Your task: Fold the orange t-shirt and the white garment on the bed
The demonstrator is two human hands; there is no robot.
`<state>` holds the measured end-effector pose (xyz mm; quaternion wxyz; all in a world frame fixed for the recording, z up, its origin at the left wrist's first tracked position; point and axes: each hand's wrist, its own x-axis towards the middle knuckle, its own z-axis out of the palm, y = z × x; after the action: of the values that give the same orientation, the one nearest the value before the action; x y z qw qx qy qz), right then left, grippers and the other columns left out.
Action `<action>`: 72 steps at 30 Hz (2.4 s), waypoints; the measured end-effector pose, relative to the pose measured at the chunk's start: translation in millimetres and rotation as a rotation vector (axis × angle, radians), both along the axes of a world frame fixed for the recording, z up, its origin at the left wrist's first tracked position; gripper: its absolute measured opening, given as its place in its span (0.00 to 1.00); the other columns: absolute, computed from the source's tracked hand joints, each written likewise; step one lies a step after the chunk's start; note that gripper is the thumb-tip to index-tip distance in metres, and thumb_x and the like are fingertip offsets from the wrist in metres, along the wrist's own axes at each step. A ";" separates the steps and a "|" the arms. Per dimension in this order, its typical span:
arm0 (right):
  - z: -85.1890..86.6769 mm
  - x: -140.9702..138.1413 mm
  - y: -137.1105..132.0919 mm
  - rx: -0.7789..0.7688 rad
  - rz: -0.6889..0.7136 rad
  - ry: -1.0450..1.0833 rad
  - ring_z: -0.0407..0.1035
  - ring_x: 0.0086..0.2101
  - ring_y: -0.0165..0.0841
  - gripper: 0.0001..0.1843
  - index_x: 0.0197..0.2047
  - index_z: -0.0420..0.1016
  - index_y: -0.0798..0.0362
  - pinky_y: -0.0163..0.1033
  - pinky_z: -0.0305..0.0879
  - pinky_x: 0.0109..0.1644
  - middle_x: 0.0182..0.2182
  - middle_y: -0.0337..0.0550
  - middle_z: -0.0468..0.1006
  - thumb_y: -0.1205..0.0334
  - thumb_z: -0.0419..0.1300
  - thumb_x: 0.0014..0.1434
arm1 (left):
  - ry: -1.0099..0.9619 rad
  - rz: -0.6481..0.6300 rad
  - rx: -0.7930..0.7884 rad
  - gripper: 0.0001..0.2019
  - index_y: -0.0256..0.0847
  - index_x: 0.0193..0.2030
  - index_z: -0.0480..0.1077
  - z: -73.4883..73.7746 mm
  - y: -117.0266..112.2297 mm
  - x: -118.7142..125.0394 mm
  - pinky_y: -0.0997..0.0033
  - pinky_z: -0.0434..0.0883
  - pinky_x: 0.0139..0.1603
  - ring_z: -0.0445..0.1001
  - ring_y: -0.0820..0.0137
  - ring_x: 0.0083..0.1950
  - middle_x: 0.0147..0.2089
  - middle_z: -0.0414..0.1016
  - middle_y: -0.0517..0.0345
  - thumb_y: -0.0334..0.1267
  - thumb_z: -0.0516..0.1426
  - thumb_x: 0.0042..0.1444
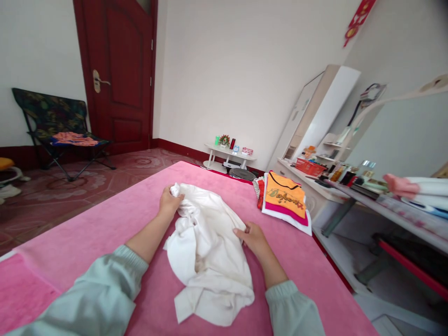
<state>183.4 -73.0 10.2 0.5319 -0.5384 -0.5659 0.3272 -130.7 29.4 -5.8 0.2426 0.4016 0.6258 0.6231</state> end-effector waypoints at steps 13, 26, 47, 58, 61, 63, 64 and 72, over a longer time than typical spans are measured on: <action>62.0 25.4 -9.9 0.452 -0.514 0.559 0.69 0.22 0.26 0.15 0.38 0.69 0.51 0.35 0.70 0.29 0.27 0.34 0.73 0.59 0.63 0.45 | -0.317 -0.388 0.155 0.22 0.33 0.39 0.74 31.9 -30.9 26.2 0.70 0.71 0.35 0.74 0.66 0.34 0.35 0.77 0.53 0.38 0.65 0.33; 134.6 3.2 -46.3 1.017 -0.673 0.176 0.63 0.54 0.34 0.13 0.44 0.67 0.51 0.47 0.58 0.59 0.54 0.46 0.67 0.64 0.57 0.53 | -0.324 -0.119 0.872 0.10 0.40 0.34 0.68 149.4 -69.6 23.9 0.69 0.67 0.51 0.72 0.69 0.49 0.45 0.74 0.57 0.30 0.61 0.42; 97.3 -4.6 -30.5 0.643 -0.105 0.193 0.69 0.45 0.37 0.08 0.34 0.74 0.54 0.46 0.61 0.53 0.41 0.46 0.76 0.65 0.63 0.48 | -0.243 -0.281 0.595 0.06 0.37 0.35 0.74 105.7 -55.0 18.5 0.76 0.69 0.37 0.72 0.75 0.32 0.29 0.74 0.59 0.35 0.60 0.49; 105.1 -27.7 -41.5 0.665 -0.050 0.076 0.69 0.42 0.36 0.08 0.36 0.75 0.53 0.44 0.64 0.49 0.38 0.44 0.76 0.66 0.62 0.49 | 0.422 -1.201 0.304 0.18 0.37 0.45 0.73 103.6 -116.0 106.7 0.72 0.67 0.44 0.73 0.66 0.43 0.42 0.76 0.56 0.42 0.63 0.47; 104.2 -20.2 -37.8 0.717 -0.219 0.083 0.69 0.41 0.35 0.08 0.36 0.75 0.54 0.44 0.65 0.48 0.37 0.44 0.75 0.64 0.63 0.49 | 0.649 -1.069 0.282 0.14 0.37 0.36 0.73 98.3 -106.3 98.1 0.74 0.65 0.34 0.71 0.70 0.32 0.31 0.74 0.61 0.45 0.62 0.47; 101.8 -9.5 -33.1 0.750 -0.342 0.101 0.69 0.42 0.35 0.09 0.37 0.75 0.54 0.45 0.64 0.50 0.38 0.43 0.75 0.63 0.63 0.49 | 0.796 -0.958 0.294 0.13 0.38 0.31 0.73 97.2 -96.0 87.5 0.74 0.63 0.33 0.69 0.69 0.31 0.28 0.72 0.61 0.46 0.63 0.45; 99.6 -2.8 -30.0 0.764 -0.400 0.109 0.69 0.42 0.35 0.10 0.37 0.75 0.54 0.46 0.64 0.51 0.37 0.43 0.75 0.63 0.64 0.49 | 0.850 -0.904 0.303 0.13 0.39 0.30 0.72 97.5 -90.7 81.4 0.73 0.63 0.33 0.69 0.69 0.31 0.27 0.72 0.61 0.47 0.63 0.45; 73.5 35.8 -7.1 0.755 -0.610 0.269 0.71 0.41 0.36 0.16 0.38 0.74 0.56 0.49 0.66 0.52 0.37 0.42 0.76 0.61 0.65 0.45 | 0.926 -0.533 0.381 0.06 0.42 0.30 0.72 103.7 -64.2 36.5 0.69 0.62 0.39 0.70 0.64 0.35 0.32 0.72 0.57 0.37 0.61 0.43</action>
<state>219.3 -80.1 83.7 0.8290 -0.4025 -0.3882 -0.0041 -94.1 -34.8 97.9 0.0151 0.8137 0.4203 0.4013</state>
